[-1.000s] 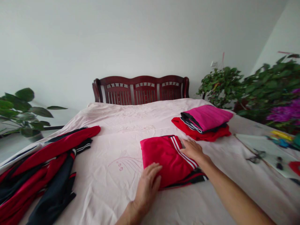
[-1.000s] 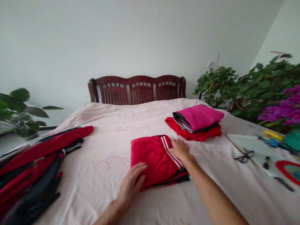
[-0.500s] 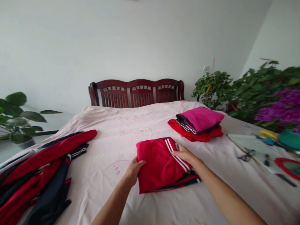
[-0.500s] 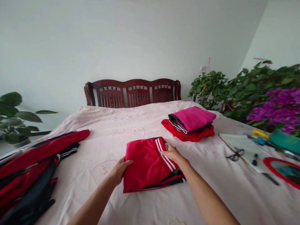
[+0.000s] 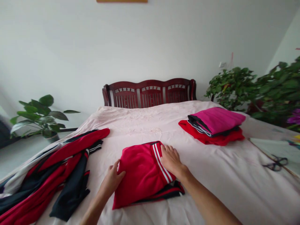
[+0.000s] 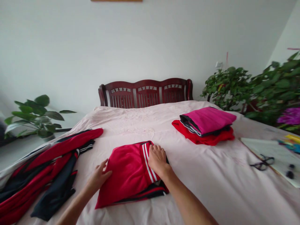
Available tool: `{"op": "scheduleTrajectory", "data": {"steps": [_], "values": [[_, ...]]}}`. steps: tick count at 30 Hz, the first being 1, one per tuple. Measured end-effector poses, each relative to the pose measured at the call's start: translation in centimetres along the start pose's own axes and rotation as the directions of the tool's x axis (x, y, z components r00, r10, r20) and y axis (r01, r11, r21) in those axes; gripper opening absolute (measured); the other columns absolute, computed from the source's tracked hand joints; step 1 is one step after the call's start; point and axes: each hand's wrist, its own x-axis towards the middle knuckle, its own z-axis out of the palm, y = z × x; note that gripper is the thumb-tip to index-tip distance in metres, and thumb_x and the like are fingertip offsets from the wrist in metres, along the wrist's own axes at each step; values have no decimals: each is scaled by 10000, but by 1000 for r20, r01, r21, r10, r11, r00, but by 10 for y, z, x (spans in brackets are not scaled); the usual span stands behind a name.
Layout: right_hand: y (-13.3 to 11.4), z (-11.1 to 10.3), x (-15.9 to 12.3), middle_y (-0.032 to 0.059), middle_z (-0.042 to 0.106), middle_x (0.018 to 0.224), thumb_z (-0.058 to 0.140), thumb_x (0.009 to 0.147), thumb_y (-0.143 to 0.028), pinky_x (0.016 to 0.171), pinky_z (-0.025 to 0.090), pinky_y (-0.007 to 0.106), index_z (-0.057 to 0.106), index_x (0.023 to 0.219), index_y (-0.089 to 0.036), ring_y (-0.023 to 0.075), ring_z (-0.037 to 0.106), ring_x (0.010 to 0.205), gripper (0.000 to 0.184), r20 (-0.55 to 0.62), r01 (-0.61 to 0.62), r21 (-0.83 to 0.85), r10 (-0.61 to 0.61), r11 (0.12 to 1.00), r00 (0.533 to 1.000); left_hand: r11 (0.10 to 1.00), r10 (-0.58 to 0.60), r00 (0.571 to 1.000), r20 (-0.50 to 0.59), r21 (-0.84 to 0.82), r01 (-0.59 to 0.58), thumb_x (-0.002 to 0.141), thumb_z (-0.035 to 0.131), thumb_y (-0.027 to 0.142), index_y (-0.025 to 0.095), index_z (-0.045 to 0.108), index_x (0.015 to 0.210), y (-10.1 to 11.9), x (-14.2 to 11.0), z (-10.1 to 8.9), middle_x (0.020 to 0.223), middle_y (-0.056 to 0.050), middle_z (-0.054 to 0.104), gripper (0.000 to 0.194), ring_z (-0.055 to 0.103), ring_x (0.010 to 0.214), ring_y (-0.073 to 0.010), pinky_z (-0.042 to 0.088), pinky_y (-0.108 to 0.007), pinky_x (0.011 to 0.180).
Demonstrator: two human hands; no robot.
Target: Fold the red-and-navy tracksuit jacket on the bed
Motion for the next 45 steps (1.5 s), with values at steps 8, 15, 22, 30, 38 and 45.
{"op": "scheduleTrajectory", "data": {"steps": [8,15,22,30,38,45], "values": [[-65,37,21,174,342,1583,436,949,-344,1203,141,496,345,1527,-100,325,216,1485,635,-15,172,-85,-174,981,985,794,285,958,27,554,-252,953,415,279,150,505,1430,46,15,47,1522,-149,475,502,356,1456,-298,295,-472,1185],[-34,70,29,87,239,1637,403,955,-475,1211,12,549,326,1548,-141,344,119,1512,685,98,99,-83,-91,992,991,690,336,934,125,642,-334,949,447,450,217,443,1492,44,3,71,1549,-169,427,591,320,1469,-347,194,-564,1197],[-29,67,29,138,165,1651,395,957,-501,1211,30,502,304,1559,-158,313,119,1519,699,76,43,-83,-37,996,996,762,149,974,169,608,-222,962,368,531,257,343,1537,26,16,47,1643,-125,243,637,204,1515,-332,248,-568,1164],[-28,72,28,173,215,1633,411,954,-483,1202,25,513,343,1542,-147,325,150,1510,681,35,65,-111,-61,992,998,847,28,979,204,516,-131,978,247,512,194,258,1564,13,62,37,1571,-182,386,667,407,1424,-304,349,-453,1119],[-26,75,28,157,202,1640,387,958,-509,1205,14,497,297,1560,-168,306,127,1518,698,37,63,-105,-59,992,998,848,4,986,164,522,-90,977,265,490,247,327,1544,9,88,43,1595,-160,350,620,276,1486,-350,219,-576,1166],[-29,68,27,164,186,1642,366,967,-517,1202,24,508,296,1562,-166,319,125,1517,695,69,57,-107,-50,993,996,855,80,969,233,484,-187,995,291,444,267,256,1567,-6,76,34,1628,-134,292,600,212,1517,-282,186,-509,1195]]}}
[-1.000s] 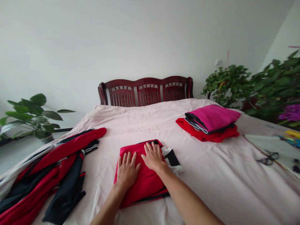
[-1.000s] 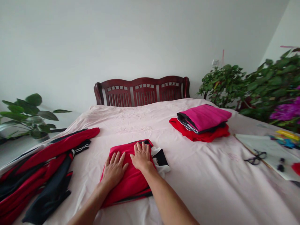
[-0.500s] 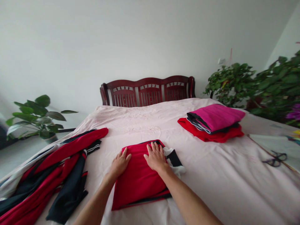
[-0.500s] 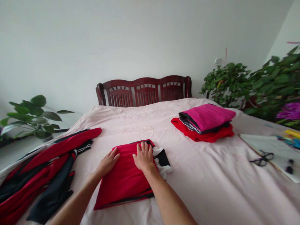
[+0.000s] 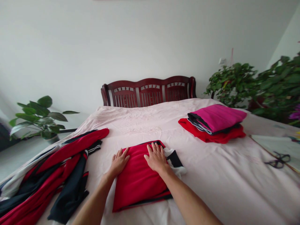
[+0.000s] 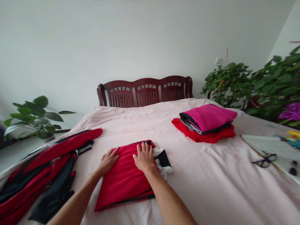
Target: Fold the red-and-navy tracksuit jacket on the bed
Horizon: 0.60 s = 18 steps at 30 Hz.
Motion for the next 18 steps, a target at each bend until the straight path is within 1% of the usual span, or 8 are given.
{"op": "scheduleTrajectory", "data": {"steps": [3,8,10,13,15,16,17,18], "values": [[-1,-1,0,166,199,1638,368,967,-510,1203,30,507,308,1558,-161,322,130,1516,689,2,3,2,-3,1000,1000,1000,24,1000,12,-15,-24,1001,281,429,284,275,1560,-1,-13,-1,1609,-112,342,578,216,1516,-278,192,-510,1197],[-1,-2,0,164,204,1638,392,959,-493,1201,17,510,323,1552,-163,322,127,1516,683,8,-2,1,2,1000,1000,1000,5,1000,3,-27,-5,992,302,380,212,275,1563,4,-42,1,1596,-125,363,596,234,1508,-288,194,-494,1209],[-2,-2,0,165,210,1636,400,957,-485,1200,17,512,329,1550,-161,323,133,1514,679,7,0,6,0,1000,1000,998,-2,1000,-28,-67,1,983,321,357,182,301,1554,6,-56,5,1580,-125,394,597,269,1498,-276,218,-469,1213],[-2,-2,0,171,211,1635,408,957,-480,1199,16,512,337,1545,-150,325,138,1513,678,-2,11,17,-11,1000,1000,968,-18,990,-140,-250,-18,953,375,328,124,354,1521,10,-77,13,1535,-143,459,604,387,1445,-249,294,-416,1203],[-1,-2,0,177,207,1634,414,957,-481,1198,11,513,335,1545,-144,326,134,1513,683,-3,13,22,-13,1000,1000,914,-43,975,-218,-403,-49,927,424,308,108,367,1505,13,-89,15,1541,-142,450,614,402,1437,-234,308,-394,1206],[-1,-2,0,180,207,1634,417,957,-481,1198,10,514,334,1545,-142,327,133,1513,684,-2,12,24,-12,1000,1000,876,-77,970,-231,-481,-45,918,448,300,108,353,1507,15,-94,14,1556,-139,430,627,387,1446,-229,306,-388,1210],[-1,-1,0,180,210,1633,419,957,-481,1198,12,514,336,1544,-144,328,135,1513,682,-5,11,25,-11,1000,1000,825,-130,967,-218,-566,-17,913,469,296,113,328,1516,18,-99,11,1569,-136,410,646,377,1451,-225,315,-383,1206],[0,-1,0,179,216,1632,420,958,-482,1198,18,514,339,1543,-147,329,139,1512,679,-10,11,26,-11,1000,1000,754,-195,966,-171,-656,36,913,489,298,122,305,1524,20,-104,7,1571,-137,406,662,394,1442,-226,348,-379,1189]]}}
